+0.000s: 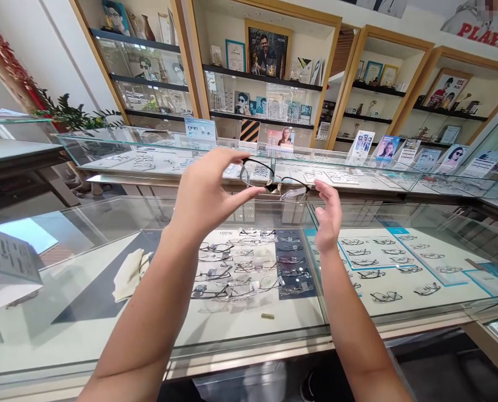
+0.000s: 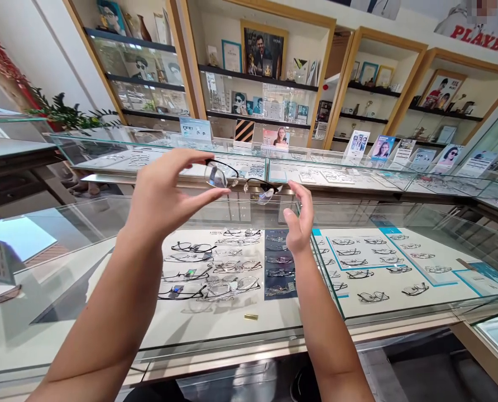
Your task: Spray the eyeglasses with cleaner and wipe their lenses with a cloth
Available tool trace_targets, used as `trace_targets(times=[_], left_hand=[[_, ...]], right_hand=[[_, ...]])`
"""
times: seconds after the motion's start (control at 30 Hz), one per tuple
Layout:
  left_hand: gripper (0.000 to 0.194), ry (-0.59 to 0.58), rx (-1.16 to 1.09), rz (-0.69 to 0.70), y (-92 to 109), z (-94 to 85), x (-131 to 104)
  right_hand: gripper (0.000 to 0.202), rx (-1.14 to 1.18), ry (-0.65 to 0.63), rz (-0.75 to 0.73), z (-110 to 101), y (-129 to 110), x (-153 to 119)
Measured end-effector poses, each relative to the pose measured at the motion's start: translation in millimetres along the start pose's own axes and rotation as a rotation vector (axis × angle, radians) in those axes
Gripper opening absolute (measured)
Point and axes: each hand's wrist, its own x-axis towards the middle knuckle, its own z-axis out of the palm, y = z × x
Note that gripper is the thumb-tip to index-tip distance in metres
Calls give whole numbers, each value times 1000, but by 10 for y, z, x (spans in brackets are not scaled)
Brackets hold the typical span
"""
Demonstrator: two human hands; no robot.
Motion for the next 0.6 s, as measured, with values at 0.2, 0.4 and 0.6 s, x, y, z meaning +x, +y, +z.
trace_targets(times=[0.2, 0.4, 0.6], left_hand=[[61, 151, -57, -67, -22, -175, -81], [60, 196, -99, -97, 17, -243, -105], [62, 260, -82, -85, 78, -272, -101]], right_hand=[[39, -208, -66, -28, 223, -316, 298], [25, -233, 3, -120, 282, -617, 627], [27, -235, 19, -142, 224, -750, 651]])
